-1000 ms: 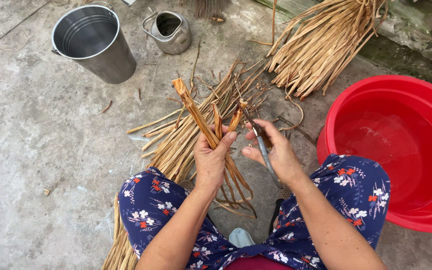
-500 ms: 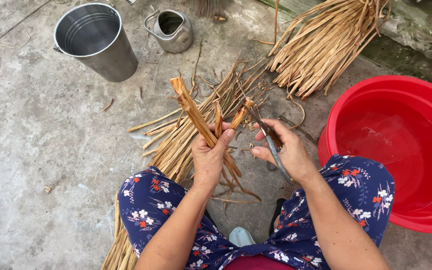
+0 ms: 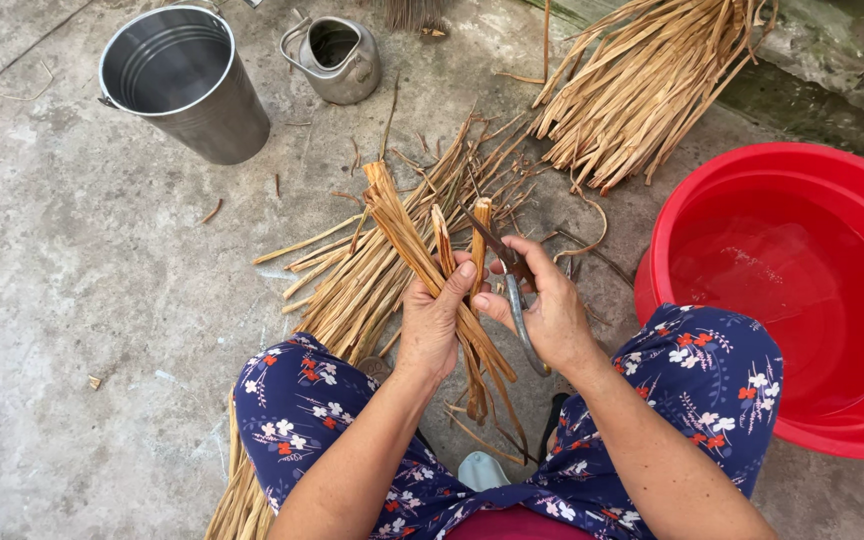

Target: The person sits on a concrete floor and uses shears to trim and split dried plant strips. They repeatedly pick up a strip, cut off the ends, and split it into thinner pieces, placing the finished pieces into a pile.

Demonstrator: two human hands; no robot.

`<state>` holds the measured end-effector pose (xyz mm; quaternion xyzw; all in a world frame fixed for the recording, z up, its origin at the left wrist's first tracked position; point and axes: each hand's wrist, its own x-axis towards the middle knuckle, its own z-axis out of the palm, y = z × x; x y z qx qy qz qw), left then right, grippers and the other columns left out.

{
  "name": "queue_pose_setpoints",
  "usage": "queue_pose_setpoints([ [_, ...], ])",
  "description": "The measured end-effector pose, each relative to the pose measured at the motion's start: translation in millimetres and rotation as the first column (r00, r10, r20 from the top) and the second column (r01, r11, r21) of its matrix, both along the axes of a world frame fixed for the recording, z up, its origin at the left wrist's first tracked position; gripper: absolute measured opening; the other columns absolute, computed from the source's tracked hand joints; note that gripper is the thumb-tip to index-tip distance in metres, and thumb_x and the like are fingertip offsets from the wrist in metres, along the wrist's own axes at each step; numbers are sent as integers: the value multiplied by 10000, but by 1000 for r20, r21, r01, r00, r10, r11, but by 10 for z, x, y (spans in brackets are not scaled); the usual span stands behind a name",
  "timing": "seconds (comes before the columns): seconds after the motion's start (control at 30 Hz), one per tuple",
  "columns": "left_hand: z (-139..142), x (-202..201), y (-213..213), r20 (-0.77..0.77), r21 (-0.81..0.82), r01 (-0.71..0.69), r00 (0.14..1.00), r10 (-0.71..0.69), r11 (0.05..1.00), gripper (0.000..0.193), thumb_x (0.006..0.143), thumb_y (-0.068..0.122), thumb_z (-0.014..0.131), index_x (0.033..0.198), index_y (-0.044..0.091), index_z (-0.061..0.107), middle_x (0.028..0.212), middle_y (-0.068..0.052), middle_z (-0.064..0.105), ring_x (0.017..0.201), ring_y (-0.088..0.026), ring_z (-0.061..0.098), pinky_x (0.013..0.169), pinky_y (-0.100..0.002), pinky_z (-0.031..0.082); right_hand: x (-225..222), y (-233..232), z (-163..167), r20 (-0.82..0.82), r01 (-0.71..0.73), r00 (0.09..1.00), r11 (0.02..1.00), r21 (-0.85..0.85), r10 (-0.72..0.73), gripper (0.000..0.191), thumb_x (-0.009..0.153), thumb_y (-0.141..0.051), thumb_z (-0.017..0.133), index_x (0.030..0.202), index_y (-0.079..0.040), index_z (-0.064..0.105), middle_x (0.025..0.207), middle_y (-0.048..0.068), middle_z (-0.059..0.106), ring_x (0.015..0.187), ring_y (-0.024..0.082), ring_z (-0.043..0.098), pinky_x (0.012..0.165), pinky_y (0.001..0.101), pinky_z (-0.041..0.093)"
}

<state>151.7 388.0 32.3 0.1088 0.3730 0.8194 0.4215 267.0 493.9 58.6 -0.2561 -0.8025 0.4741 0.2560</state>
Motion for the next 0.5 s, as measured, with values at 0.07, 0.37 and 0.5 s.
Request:
queue_pose_setpoints([
  [0.07, 16, 5, 3, -3, 12, 5, 1000, -4, 1000, 184, 983, 158, 727, 1118, 42, 680, 962, -75, 728, 825, -135, 672, 729, -282, 567, 4, -23, 26, -26, -14, 1000, 999, -30, 14, 741, 789, -352, 855, 1391, -78, 520, 1143, 47, 733, 971, 142, 748, 799, 286, 570],
  [0.37, -9, 49, 25, 19, -15, -6, 1000, 7, 1000, 178, 970, 149, 721, 1113, 47, 687, 987, -63, 735, 849, -138, 684, 757, -287, 577, -12, -113, 150, -8, 59, 998, 997, 49, -58, 614, 755, -321, 889, 1253, -59, 643, 961, 65, 754, 867, 136, 731, 744, 293, 576],
  [0.5, -23, 46, 29, 15, -20, -13, 1000, 13, 1000, 177, 965, 147, 715, 1110, 50, 688, 1000, -65, 746, 895, -131, 699, 796, -273, 578, -18, -118, 86, -52, 55, 997, 995, -81, -59, 503, 776, -280, 876, 1194, -65, 698, 925, 17, 781, 823, 97, 722, 720, 249, 585],
])
